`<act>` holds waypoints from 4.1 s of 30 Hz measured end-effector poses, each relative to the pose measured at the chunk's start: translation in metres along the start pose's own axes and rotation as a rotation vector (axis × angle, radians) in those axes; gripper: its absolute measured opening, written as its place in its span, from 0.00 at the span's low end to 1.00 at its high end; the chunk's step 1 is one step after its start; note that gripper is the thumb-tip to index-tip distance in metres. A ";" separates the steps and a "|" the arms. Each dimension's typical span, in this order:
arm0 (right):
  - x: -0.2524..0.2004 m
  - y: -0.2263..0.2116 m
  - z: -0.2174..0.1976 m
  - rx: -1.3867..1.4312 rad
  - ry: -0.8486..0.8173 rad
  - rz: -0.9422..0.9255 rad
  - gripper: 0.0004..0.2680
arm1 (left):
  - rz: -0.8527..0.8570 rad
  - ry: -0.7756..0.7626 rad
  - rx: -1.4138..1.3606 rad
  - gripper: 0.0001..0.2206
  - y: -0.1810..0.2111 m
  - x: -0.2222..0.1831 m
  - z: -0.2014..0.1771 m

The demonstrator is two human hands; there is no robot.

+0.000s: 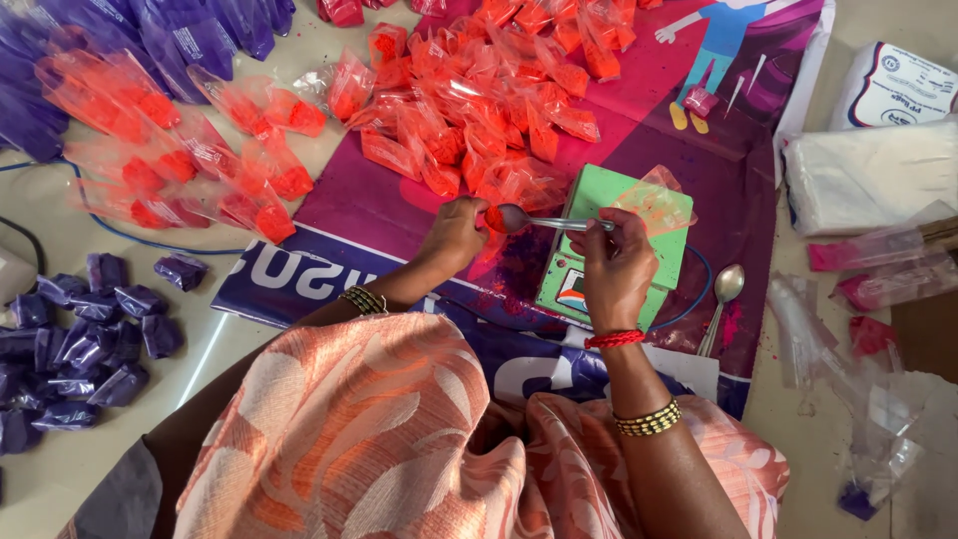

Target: The person places small plastic bags on a digital scale, uses a spoon to add red candies or powder from a pile to the bag, and sets the weighed bags aside.

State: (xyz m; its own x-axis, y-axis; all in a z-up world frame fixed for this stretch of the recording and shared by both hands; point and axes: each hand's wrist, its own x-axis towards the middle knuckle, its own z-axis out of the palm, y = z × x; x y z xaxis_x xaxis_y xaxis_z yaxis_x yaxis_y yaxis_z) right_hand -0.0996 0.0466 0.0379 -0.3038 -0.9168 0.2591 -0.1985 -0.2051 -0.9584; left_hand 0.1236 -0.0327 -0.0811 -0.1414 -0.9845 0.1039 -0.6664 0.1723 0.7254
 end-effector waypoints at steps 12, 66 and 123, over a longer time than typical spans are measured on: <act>-0.034 -0.015 0.019 -0.632 -0.341 -0.664 0.15 | 0.038 0.043 -0.002 0.22 -0.017 0.003 0.004; 0.055 0.060 -0.189 0.883 0.385 0.266 0.06 | 0.441 -0.325 0.332 0.06 0.247 0.047 0.005; -0.028 0.012 0.073 -0.453 -0.381 -0.389 0.09 | 0.044 0.108 0.028 0.23 -0.033 -0.070 -0.049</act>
State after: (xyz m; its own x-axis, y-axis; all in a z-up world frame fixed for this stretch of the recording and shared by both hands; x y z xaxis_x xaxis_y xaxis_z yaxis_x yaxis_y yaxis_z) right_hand -0.0253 0.0452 0.0103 0.1988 -0.8788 0.4338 -0.6195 -0.4557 -0.6392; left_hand 0.1917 0.0285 -0.0787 -0.0918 -0.9736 0.2090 -0.6817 0.2145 0.6995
